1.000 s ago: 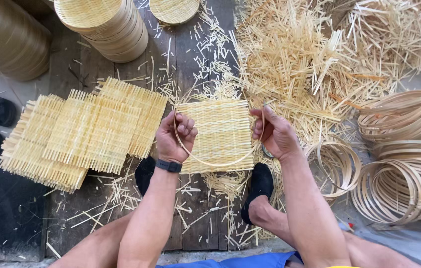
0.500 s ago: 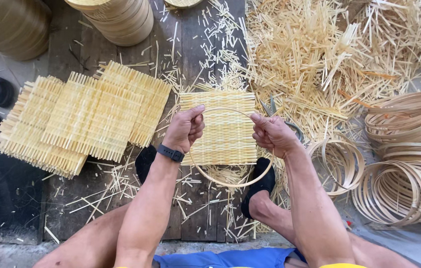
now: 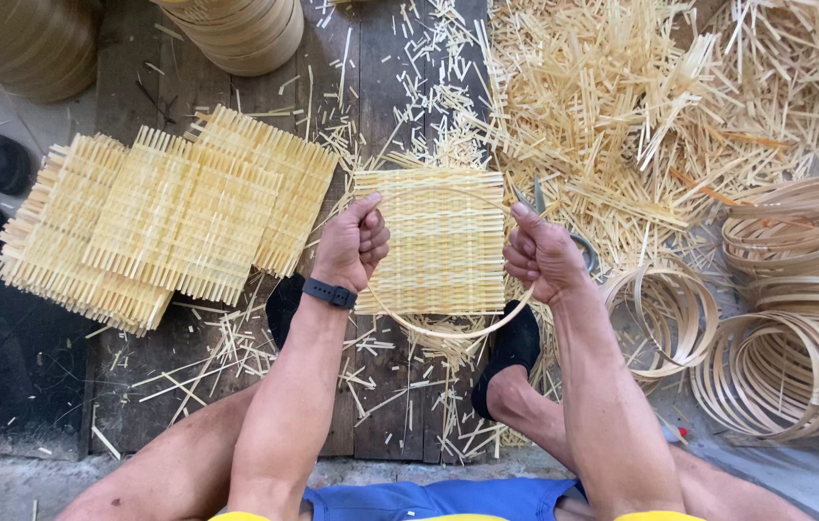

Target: The person places a circular bamboo frame onto a square woven bamboo mat, then uses shears to trim the excess mat material around the frame. The person repeats this process for multiple mats, stacking the finished circular pieces.

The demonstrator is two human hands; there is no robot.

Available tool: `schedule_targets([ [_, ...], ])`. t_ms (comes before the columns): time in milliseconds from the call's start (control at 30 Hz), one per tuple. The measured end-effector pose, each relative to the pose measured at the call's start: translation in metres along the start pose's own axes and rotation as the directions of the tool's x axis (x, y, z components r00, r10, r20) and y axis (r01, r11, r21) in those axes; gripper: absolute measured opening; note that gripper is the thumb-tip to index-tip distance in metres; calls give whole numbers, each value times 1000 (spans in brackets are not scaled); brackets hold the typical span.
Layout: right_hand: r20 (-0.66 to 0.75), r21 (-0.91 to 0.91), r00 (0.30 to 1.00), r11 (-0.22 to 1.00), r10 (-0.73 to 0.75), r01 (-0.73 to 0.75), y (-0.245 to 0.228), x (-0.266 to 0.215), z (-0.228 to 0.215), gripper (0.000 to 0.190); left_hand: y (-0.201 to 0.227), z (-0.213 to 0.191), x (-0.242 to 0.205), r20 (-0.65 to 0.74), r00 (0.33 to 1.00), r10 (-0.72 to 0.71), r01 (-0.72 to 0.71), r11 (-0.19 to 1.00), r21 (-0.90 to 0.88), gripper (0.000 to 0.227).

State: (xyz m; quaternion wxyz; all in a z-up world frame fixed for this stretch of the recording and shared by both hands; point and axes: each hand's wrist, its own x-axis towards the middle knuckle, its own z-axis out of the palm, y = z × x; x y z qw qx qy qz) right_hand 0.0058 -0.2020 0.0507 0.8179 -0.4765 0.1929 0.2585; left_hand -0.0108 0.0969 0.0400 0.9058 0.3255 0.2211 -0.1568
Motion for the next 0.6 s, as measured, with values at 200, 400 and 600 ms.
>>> schedule_targets([
  [200, 56, -74, 985, 983, -163, 167, 1, 4, -6, 41, 2, -2, 1, 24, 1000, 12, -11, 998, -67, 37],
  [400, -167, -568, 923, 799, -348, 198, 22, 26, -12, 20, -25, -48, 33, -271, 937, 220, -185, 971, 149, 14],
  [600, -214, -906, 816, 421, -537, 39, 63, 62, -25, 27, -72, -117, 63, -160, 756, 634, -136, 392, 910, 16],
])
